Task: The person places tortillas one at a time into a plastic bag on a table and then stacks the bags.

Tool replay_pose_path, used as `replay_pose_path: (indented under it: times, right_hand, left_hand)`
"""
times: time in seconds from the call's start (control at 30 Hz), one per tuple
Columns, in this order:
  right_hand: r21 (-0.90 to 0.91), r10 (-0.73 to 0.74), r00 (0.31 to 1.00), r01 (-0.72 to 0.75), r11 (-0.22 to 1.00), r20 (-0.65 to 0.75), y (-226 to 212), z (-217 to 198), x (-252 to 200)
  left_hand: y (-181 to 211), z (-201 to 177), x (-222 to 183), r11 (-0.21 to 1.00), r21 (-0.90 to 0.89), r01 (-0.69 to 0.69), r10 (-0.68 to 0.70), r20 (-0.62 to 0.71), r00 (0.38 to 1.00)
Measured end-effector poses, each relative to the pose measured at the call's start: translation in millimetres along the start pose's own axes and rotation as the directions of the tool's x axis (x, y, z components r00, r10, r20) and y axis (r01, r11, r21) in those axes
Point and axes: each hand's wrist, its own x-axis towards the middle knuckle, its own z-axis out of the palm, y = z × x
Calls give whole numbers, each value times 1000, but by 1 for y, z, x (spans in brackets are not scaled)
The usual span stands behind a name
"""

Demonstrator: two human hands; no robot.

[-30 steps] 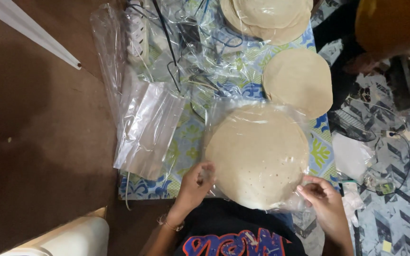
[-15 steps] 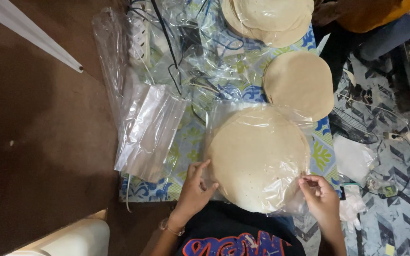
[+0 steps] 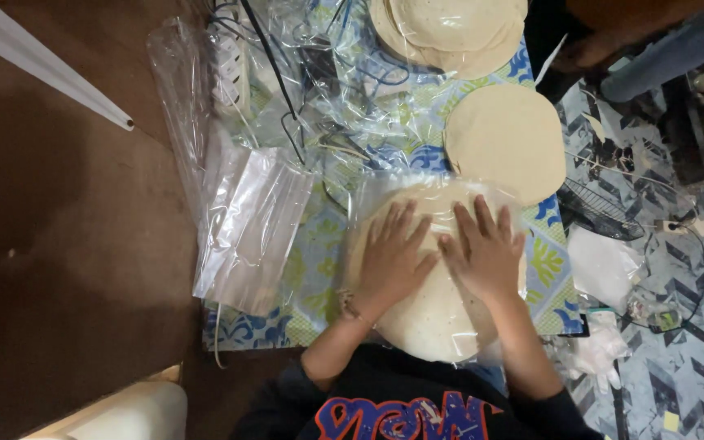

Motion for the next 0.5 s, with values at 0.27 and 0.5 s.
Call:
replay_pose_path:
  times: [0.27, 0.5]
  right_hand:
    - [125, 370, 896, -408, 904, 247, 76, 42, -11]
    - [271, 397, 892, -445, 854, 215, 205, 82, 29]
  left_hand:
    - [-30, -13, -9, 898, -119, 423, -417, 75, 906]
    - [-153, 55, -86, 726, -424, 542, -611, -35, 791]
